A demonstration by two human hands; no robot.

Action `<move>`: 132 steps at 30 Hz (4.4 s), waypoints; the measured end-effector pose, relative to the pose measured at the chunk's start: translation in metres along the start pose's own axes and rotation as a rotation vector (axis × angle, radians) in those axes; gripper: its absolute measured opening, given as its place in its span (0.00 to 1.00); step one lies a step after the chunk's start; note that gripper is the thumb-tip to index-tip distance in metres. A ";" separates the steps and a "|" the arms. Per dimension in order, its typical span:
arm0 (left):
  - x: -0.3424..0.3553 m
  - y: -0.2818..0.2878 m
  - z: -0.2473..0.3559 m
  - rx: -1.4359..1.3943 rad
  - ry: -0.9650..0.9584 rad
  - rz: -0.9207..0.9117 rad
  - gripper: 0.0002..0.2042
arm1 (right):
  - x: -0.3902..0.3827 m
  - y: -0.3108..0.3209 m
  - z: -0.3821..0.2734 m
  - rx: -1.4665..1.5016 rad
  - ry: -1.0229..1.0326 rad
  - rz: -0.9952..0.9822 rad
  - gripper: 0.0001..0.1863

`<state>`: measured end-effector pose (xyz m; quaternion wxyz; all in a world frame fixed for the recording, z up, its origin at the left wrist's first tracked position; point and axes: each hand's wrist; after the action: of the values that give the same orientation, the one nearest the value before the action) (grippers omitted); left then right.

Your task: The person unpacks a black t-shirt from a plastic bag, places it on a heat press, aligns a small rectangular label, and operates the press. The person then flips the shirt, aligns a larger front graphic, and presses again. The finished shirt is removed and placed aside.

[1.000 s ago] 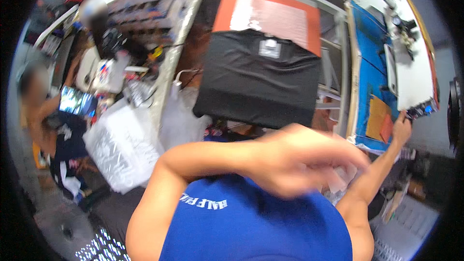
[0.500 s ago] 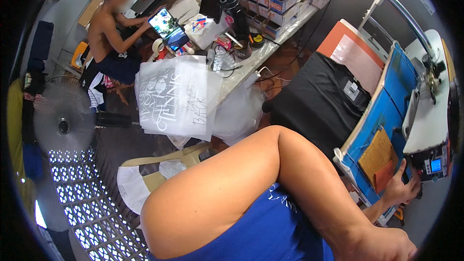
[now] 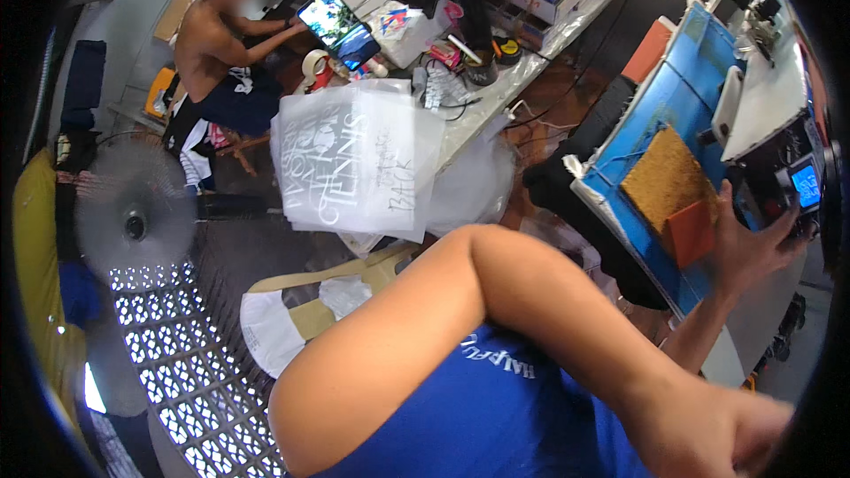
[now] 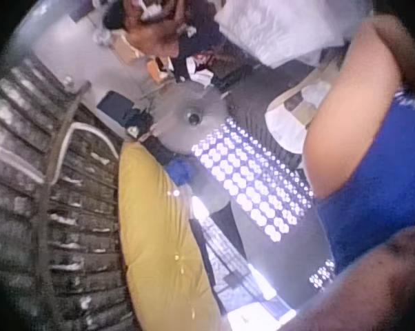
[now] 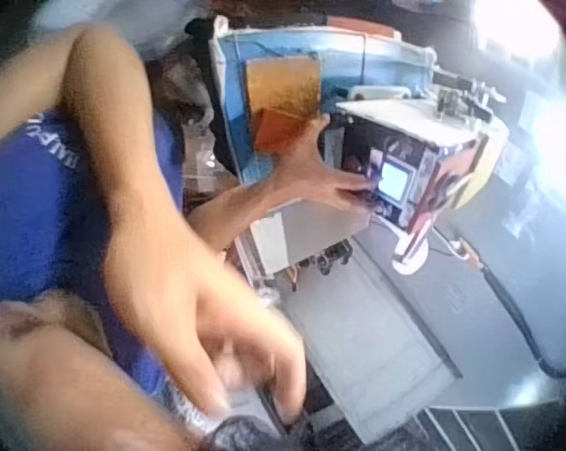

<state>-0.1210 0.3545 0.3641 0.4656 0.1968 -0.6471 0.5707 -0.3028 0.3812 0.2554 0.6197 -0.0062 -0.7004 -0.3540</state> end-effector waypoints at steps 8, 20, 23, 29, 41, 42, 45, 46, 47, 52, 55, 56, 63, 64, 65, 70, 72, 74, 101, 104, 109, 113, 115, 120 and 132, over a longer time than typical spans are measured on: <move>-0.203 -0.038 0.023 1.595 0.259 0.819 0.10 | -0.006 -0.010 -0.022 -0.036 -0.092 -0.053 0.61; -0.448 0.037 -0.197 1.472 0.221 2.972 0.11 | -0.009 -0.018 0.016 0.024 0.052 -0.004 0.39; -0.457 0.081 -0.296 1.280 -0.115 3.160 0.16 | 0.001 -0.034 0.017 0.392 0.218 0.254 0.25; -0.415 0.057 -0.479 0.738 -0.348 3.636 0.13 | -0.056 -0.042 -0.124 1.360 0.383 -0.338 0.13; -0.475 -0.054 -0.762 -0.845 -0.305 4.192 0.23 | -0.373 0.265 -0.352 1.850 1.667 -1.426 0.09; -0.486 -0.068 -0.776 -0.953 -0.294 4.194 0.25 | -0.400 0.295 -0.374 1.887 1.795 -1.345 0.10; -0.507 -0.087 -0.779 -1.005 -0.291 4.143 0.32 | -0.474 0.388 -0.431 1.710 2.075 -1.263 0.21; -0.510 -0.087 -0.779 -0.907 -0.213 4.114 0.35 | -0.506 0.403 -0.445 1.771 2.126 -1.138 0.25; -0.509 -0.088 -0.781 -0.806 -0.114 4.088 0.37 | -0.529 0.412 -0.456 1.725 2.200 -1.021 0.27; -0.503 -0.076 -0.814 -0.466 -0.310 4.250 0.39 | -0.579 0.427 -0.464 1.616 2.423 -0.549 0.31; -0.489 -0.063 -0.817 -0.473 -0.615 4.218 0.38 | -0.564 0.446 -0.466 1.254 2.603 -0.860 0.28; -0.479 -0.055 -0.811 -0.663 -0.651 4.235 0.36 | -0.567 0.460 -0.478 1.147 2.650 -0.986 0.24; -0.444 -0.005 -0.776 -1.078 -1.182 4.057 0.29 | -0.624 0.543 -0.530 1.999 2.860 -0.199 0.12; -0.443 -0.005 -0.776 -1.111 -1.183 4.042 0.29 | -0.630 0.541 -0.536 1.957 2.958 -0.130 0.11; -0.442 -0.006 -0.777 -1.140 -1.183 4.028 0.29 | -0.635 0.540 -0.541 1.909 3.053 -0.057 0.11; -0.440 0.001 -0.773 -1.244 -1.163 3.974 0.28 | -0.644 0.575 -0.562 1.683 3.051 -0.939 0.09; -0.441 -0.002 -0.776 -1.239 -1.150 3.971 0.28 | -0.653 0.603 -0.575 1.448 3.163 -1.067 0.09; -0.443 0.000 -0.776 -1.237 -1.152 3.978 0.28 | -0.663 0.626 -0.581 1.188 3.235 -1.154 0.08; -0.421 -0.004 -0.917 -1.578 -0.924 3.678 0.34 | -0.631 0.694 -0.892 1.717 0.978 -1.865 0.22; -0.420 0.000 -0.907 -1.566 -0.921 3.652 0.35 | -0.541 0.587 -0.984 1.793 0.580 -2.075 0.28; -0.418 -0.023 -0.932 -1.730 -1.102 3.683 0.32 | -0.474 0.441 -0.887 1.483 0.113 -2.386 0.07; -0.475 -0.115 -1.066 -1.883 -0.594 4.080 0.22 | -0.412 0.327 -0.715 1.386 -0.299 -2.373 0.02; -0.523 -0.149 -1.121 -1.707 -0.529 4.093 0.25 | -0.367 0.228 -0.627 1.481 -0.283 -2.329 0.07; -0.584 -0.193 -1.203 -1.243 0.369 3.626 0.23 | -0.329 0.220 -0.371 1.353 -0.925 -1.888 0.07; -0.541 -0.295 -1.038 -0.231 0.040 3.971 0.18 | -0.429 0.099 -0.137 1.300 -2.017 -1.204 0.09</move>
<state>0.7681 1.0814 -0.0079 0.6932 0.7003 -0.0571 -0.1606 -0.0410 0.5712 -0.0728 -0.5241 0.3378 -0.7816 -0.0158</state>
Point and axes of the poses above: each hand's wrist, its own x-axis towards the middle knuckle, its own y-axis out of the back of the hand, z = x × y, and after that the axes turned 9 degrees about x, right-handed
